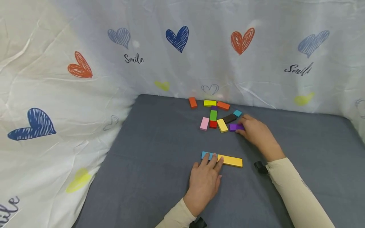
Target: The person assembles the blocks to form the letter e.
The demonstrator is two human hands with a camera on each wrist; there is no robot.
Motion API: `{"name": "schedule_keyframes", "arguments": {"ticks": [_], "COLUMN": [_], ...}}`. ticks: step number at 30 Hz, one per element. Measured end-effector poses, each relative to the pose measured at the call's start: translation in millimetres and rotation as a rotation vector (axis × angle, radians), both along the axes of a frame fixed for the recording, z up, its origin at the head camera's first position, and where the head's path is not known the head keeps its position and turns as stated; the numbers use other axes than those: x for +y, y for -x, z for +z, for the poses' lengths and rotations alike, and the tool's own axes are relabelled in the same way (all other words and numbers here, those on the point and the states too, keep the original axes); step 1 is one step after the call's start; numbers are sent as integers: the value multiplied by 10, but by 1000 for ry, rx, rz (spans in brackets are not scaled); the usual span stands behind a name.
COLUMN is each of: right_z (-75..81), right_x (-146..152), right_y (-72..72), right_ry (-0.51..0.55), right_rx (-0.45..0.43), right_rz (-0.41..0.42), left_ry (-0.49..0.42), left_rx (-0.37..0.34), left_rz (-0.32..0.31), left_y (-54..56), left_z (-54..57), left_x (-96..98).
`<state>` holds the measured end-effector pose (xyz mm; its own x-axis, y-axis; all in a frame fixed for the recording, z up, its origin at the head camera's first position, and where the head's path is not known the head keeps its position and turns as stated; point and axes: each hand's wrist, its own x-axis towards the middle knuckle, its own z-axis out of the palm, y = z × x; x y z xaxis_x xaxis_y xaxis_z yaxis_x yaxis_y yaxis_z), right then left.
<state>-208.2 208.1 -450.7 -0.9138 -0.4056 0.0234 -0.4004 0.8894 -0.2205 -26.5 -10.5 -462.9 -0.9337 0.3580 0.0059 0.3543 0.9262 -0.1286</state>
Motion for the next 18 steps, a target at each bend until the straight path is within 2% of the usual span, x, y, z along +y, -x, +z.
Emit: {"name": "schedule_keyframes", "arguments": {"ticks": [9,13,18], "right_z": [-3,22,101], "right_x": [86,107,105], "right_y": [-133,-191,-278], "right_ry": [-8,19,33], "right_rx": [-81,-109,-196], "right_rz": [13,-11,-67], "left_ry": [10,2,-9], "left_rx": [-12,-8,15], "left_rz": [-6,-2,-7], "left_y": [1,12,12], "left_z": [-27,-28,-44], "left_x": [21,17,24]}}
